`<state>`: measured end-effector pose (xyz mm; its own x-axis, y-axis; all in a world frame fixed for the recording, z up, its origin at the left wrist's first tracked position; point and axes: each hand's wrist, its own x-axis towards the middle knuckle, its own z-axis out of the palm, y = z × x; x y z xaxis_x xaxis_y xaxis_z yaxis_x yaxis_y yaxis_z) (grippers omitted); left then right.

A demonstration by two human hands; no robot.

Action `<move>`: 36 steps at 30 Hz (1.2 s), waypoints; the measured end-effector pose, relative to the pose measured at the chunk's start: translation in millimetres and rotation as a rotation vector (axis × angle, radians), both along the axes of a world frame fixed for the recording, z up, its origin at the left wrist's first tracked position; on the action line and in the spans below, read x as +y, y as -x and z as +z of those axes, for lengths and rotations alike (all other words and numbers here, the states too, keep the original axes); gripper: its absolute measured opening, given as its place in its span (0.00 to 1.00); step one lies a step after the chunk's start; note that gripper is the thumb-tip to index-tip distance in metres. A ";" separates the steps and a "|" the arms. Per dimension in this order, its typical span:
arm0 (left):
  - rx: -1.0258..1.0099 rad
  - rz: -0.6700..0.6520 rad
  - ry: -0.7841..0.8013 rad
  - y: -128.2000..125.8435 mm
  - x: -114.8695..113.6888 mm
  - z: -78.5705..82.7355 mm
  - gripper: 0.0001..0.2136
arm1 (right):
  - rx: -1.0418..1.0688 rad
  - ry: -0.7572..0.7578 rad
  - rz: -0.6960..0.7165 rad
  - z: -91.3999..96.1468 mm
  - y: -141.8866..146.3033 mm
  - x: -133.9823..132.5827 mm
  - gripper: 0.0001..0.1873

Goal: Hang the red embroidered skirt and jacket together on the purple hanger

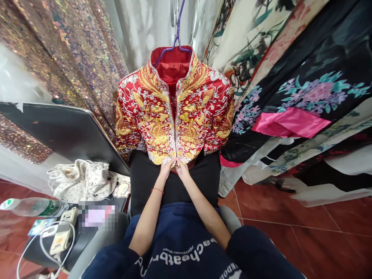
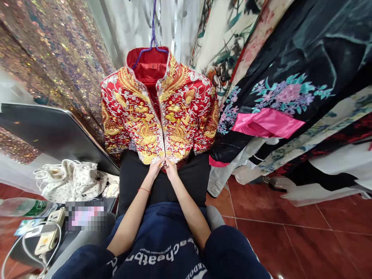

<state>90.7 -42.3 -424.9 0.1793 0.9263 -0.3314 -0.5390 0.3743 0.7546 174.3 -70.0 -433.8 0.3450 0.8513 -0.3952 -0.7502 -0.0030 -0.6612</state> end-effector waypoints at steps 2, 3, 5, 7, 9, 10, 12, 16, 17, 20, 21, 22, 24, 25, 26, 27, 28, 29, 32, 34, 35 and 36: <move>0.015 0.015 -0.006 4.4 1.9 0.2 0.17 | 0.017 0.018 0.034 -1.9 2.5 0.3 0.19; 0.020 0.024 -0.010 6.8 2.6 1.0 0.18 | 0.024 0.023 0.050 -2.0 3.6 -0.3 0.19; 0.027 0.038 -0.018 10.1 3.1 3.3 0.20 | 0.036 0.029 0.070 -0.8 5.3 -2.0 0.20; 0.037 0.045 -0.019 9.6 2.2 5.5 0.19 | 0.040 0.038 0.060 1.4 5.7 -3.3 0.20; 0.055 0.052 -0.014 5.0 0.1 7.1 0.16 | 0.034 0.048 0.029 3.9 5.1 -3.1 0.18; 0.066 0.060 -0.012 1.8 -1.2 7.7 0.15 | 0.028 0.054 0.012 5.0 4.8 -2.4 0.18; 0.091 0.076 -0.009 -4.3 -3.7 9.2 0.14 | 0.012 0.073 -0.012 7.2 4.8 -0.1 0.17; 0.145 0.065 0.011 -5.8 -7.1 14.2 0.14 | -0.025 0.134 0.015 12.3 10.5 3.1 0.19; 0.156 0.063 0.020 -3.4 -7.3 15.4 0.15 | -0.034 0.149 0.049 13.9 13.0 2.4 0.18; 0.178 0.078 0.054 7.3 -6.1 17.1 0.16 | -0.066 0.184 0.203 20.4 19.8 -4.8 0.16; 0.179 0.082 0.063 11.1 -5.1 16.9 0.16 | -0.079 0.189 0.261 23.4 21.1 -8.1 0.15; 0.177 0.082 0.070 14.4 -4.0 16.6 0.16 | -0.095 0.192 0.316 26.7 21.4 -11.4 0.14; 0.161 0.063 0.069 19.3 -1.6 16.1 0.16 | -0.134 0.193 0.405 34.0 18.6 -16.5 0.12; 0.148 0.047 0.063 20.7 -0.6 16.0 0.16 | -0.159 0.195 0.438 37.6 15.4 -17.9 0.12; 0.131 0.031 0.053 21.4 0.2 16.1 0.17 | -0.191 0.198 0.463 40.9 11.0 -18.6 0.11; 0.113 0.018 0.040 21.7 0.8 16.4 0.18 | -0.226 0.202 0.479 43.8 5.6 -18.6 0.11; 0.093 0.008 0.026 21.6 1.1 16.9 0.19 | -0.265 0.208 0.487 46.1 -0.5 -18.3 0.10; 0.073 0.001 0.013 21.4 1.1 17.5 0.21 | -0.303 0.213 0.487 48.0 -6.8 -17.8 0.09; 0.023 -0.018 -0.007 20.7 0.3 19.1 0.25 | -0.391 0.204 0.470 51.4 -23.1 -16.7 0.06; 0.004 -0.034 -0.009 20.8 -0.7 19.3 0.25 | -0.424 0.178 0.460 52.4 -28.2 -16.8 0.06; -0.001 -0.042 -0.009 21.0 -1.0 19.1 0.25 | -0.437 0.163 0.456 52.6 -28.6 -17.0 0.06; -0.004 -0.052 -0.010 21.1 -1.3 18.6 0.25 | -0.450 0.149 0.449 52.6 -27.9 -17.3 0.07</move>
<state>69.5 -43.6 -406.3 0.2286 0.9190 -0.3213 -0.5223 0.3943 0.7561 202.2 -87.3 -381.2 0.1279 0.8983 -0.4204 -0.3048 -0.3678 -0.8785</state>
